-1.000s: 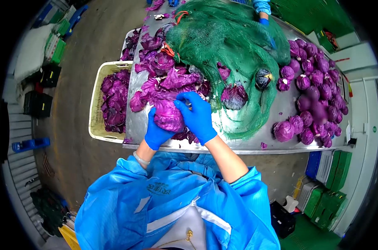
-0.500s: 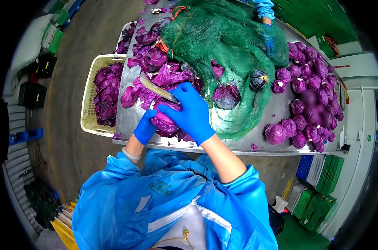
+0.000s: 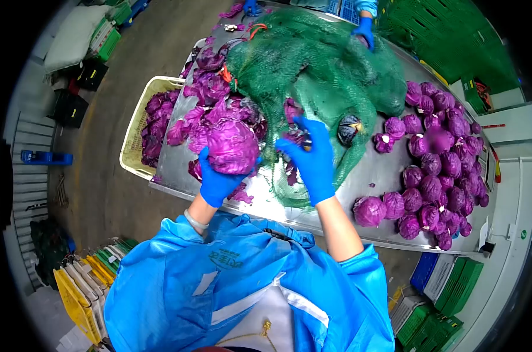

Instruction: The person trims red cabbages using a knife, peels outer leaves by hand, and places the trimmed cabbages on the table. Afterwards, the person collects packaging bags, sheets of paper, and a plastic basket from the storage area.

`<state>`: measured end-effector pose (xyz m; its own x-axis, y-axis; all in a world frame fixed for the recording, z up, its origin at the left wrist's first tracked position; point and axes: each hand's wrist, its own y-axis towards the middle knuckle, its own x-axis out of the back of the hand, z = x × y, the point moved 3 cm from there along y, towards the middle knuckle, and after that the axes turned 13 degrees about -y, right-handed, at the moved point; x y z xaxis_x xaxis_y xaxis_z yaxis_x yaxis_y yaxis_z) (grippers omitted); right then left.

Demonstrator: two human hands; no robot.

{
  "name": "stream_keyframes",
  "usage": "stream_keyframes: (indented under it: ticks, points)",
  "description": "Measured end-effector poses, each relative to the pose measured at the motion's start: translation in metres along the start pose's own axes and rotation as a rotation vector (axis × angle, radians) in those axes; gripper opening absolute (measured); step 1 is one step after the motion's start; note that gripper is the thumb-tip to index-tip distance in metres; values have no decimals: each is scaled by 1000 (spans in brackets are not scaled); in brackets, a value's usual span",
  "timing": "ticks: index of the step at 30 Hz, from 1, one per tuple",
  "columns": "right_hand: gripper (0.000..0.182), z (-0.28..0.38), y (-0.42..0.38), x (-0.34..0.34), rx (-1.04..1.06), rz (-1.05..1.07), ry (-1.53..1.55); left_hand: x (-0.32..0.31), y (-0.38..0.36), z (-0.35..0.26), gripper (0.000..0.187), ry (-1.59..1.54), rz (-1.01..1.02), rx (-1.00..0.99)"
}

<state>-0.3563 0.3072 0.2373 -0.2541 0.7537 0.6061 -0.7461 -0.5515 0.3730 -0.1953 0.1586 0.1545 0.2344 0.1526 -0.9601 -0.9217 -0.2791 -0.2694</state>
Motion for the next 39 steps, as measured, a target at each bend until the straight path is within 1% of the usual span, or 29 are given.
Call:
stream_keyframes:
  ticks: [1,3,4,6,7,9,10,11,13,14,15,16,17,18,19,20,21,22,24,26,27,29,31,32,33,35,37,38,39]
  points:
    - [70,19,2,5,76,26,0,-4,1,6,90,35,0,-4]
    - [69,34,-4,-5,127,153,114,-1,2,17,90,107,5,25]
    - [58,40,-7,-12,180,224,121,4,3,22,90,57,-6,25]
    - [40,34,-9,-13,-49,292,224,9,5,32,90,-45,-23,23]
    - [35,32,-10,-9,-27,381,275,6,5,40,87,-189,46,105]
    - [25,27,-12,15,22,566,373,2,12,46,84,-239,152,124]
    - [18,30,-16,35,-85,569,667,1,13,44,83,-265,203,128]
    - [21,4,-16,47,-154,579,854,0,20,40,78,-282,184,155]
    - [31,-18,-4,56,-268,449,787,11,25,30,81,-288,175,225]
    - [38,-23,4,58,-315,300,533,18,28,30,83,-292,162,279]
    - [50,-23,8,53,6,234,391,3,26,35,73,583,18,-4]
    - [64,-20,2,47,134,256,242,-8,26,46,76,549,21,-31]
    - [80,-9,-2,47,88,348,284,-15,27,55,79,511,24,-28]
    - [92,-11,-10,39,-69,387,400,-20,34,64,83,469,31,5]
    - [100,-27,-18,32,3,304,295,-25,43,76,86,426,35,48]
    - [102,-37,-21,31,-13,272,215,-29,48,88,90,385,29,84]
    - [105,-43,-24,44,-131,276,268,-37,50,104,90,365,39,177]
    - [102,-60,-32,58,-174,248,431,-39,53,123,90,350,53,261]
    - [88,-106,-52,73,-144,58,375,-26,63,139,89,757,172,370]
    - [61,-162,-89,91,-645,197,1041,-23,69,172,85,920,197,508]
    - [41,-183,-106,99,-712,68,1290,-20,70,186,83,955,217,560]
    - [51,-244,-145,116,-671,-39,1580,-34,78,222,79,1126,258,630]
    - [57,-282,-167,174,-726,-329,1668,-32,91,246,69,1378,288,599]
    - [59,-304,-175,213,-735,-465,1445,-26,99,253,65,1488,303,564]
    - [45,-299,-165,261,-815,-611,1377,-24,104,260,63,1596,328,537]
    - [43,-335,-166,344,-832,-808,1215,-21,113,270,60,1810,380,477]
    - [43,-367,-167,431,-667,-872,997,-17,117,278,59,1935,400,484]
    - [42,-360,-143,473,-639,-1137,1011,-13,119,282,58,1992,409,489]
    - [46,-407,-165,516,-523,-1078,890,-5,120,284,59,2010,370,516]
